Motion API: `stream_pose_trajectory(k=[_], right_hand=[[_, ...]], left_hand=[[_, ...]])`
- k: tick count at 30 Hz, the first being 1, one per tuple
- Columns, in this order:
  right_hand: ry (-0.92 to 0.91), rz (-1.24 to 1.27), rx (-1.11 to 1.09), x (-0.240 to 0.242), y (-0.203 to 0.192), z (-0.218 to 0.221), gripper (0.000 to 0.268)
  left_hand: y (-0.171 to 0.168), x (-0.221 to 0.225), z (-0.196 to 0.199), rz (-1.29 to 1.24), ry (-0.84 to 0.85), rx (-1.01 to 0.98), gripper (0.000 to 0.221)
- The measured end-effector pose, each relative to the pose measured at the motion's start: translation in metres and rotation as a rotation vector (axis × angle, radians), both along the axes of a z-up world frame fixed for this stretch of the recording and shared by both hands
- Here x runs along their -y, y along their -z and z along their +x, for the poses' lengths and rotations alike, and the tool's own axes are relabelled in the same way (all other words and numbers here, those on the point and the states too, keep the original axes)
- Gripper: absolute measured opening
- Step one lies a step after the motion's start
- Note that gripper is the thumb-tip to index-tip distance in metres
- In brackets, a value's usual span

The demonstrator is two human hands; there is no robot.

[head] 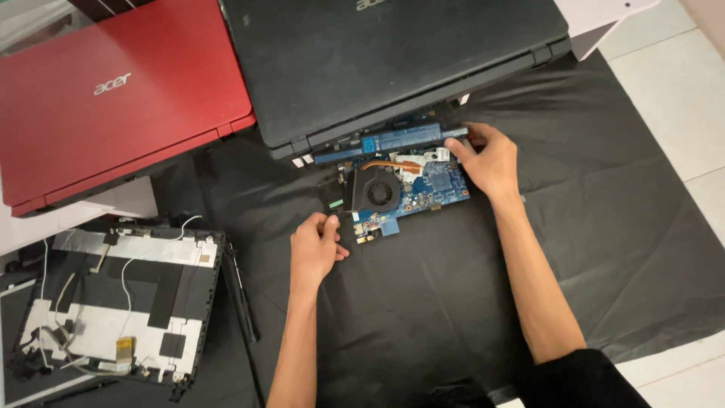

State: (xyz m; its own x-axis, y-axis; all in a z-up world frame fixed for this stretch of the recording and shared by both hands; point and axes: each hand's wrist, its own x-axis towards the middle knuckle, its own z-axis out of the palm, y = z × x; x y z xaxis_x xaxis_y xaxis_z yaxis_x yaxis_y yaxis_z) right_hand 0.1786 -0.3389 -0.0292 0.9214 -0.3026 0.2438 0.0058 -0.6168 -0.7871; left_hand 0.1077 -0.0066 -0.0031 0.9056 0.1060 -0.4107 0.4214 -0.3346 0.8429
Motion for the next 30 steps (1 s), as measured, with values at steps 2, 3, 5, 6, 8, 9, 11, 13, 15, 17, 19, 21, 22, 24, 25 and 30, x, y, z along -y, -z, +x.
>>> stream_pose_trajectory(k=[2, 3, 5, 6, 8, 9, 11, 13, 15, 17, 19, 21, 22, 24, 25, 30], right_hand=[[0.011, -0.017, -0.036, 0.001, -0.001, -0.006, 0.05], [0.026, -0.037, -0.069, 0.003, -0.002, -0.01, 0.05], [-0.04, 0.035, -0.083, 0.011, -0.005, -0.014, 0.05], [-0.105, 0.107, -0.092, 0.016, -0.006, -0.015, 0.05], [-0.227, 0.144, -0.058, 0.028, 0.0, -0.015, 0.058], [-0.34, 0.183, -0.03, 0.035, 0.004, -0.017, 0.067], [-0.295, 0.16, -0.044, 0.032, 0.006, -0.019, 0.064], [-0.252, 0.138, -0.058, 0.026, -0.002, -0.021, 0.061], [-0.169, 0.092, -0.1, 0.016, -0.02, -0.024, 0.06], [-0.171, 0.08, -0.012, 0.014, -0.019, -0.023, 0.056], [-0.172, 0.07, 0.074, 0.012, -0.013, -0.022, 0.053], [-0.052, -0.023, 0.075, 0.011, -0.003, -0.019, 0.042], [-0.051, -0.023, 0.074, 0.009, -0.003, -0.018, 0.042], [-0.013, -0.034, 0.127, 0.003, -0.003, -0.018, 0.039], [-0.014, -0.033, 0.128, 0.003, 0.0, -0.017, 0.039], [0.005, -0.099, 0.165, 0.003, 0.009, -0.012, 0.035]], left_hand=[[-0.013, 0.002, -0.001, 0.055, 0.023, 0.012, 0.029], [-0.02, 0.005, -0.001, 0.107, 0.048, 0.027, 0.028], [-0.03, 0.008, -0.002, 0.242, 0.082, 0.032, 0.027], [-0.034, 0.009, -0.001, 0.378, 0.115, 0.041, 0.026], [-0.024, 0.007, -0.002, 0.473, 0.127, 0.126, 0.026], [-0.018, 0.007, -0.004, 0.567, 0.149, 0.209, 0.026], [-0.022, 0.01, -0.002, 0.587, 0.154, 0.193, 0.027], [-0.022, 0.013, 0.001, 0.608, 0.157, 0.178, 0.028], [-0.019, 0.015, 0.004, 0.672, 0.143, 0.262, 0.027], [-0.013, 0.016, 0.009, 0.696, 0.144, 0.268, 0.027], [-0.007, 0.018, 0.014, 0.721, 0.147, 0.272, 0.028], [-0.002, 0.019, 0.018, 0.754, 0.126, 0.308, 0.028], [-0.001, 0.02, 0.021, 0.754, 0.127, 0.308, 0.028], [0.002, 0.02, 0.024, 0.777, 0.13, 0.435, 0.028], [0.001, 0.021, 0.027, 0.778, 0.128, 0.435, 0.028], [0.004, 0.021, 0.04, 0.839, 0.133, 0.458, 0.027]])
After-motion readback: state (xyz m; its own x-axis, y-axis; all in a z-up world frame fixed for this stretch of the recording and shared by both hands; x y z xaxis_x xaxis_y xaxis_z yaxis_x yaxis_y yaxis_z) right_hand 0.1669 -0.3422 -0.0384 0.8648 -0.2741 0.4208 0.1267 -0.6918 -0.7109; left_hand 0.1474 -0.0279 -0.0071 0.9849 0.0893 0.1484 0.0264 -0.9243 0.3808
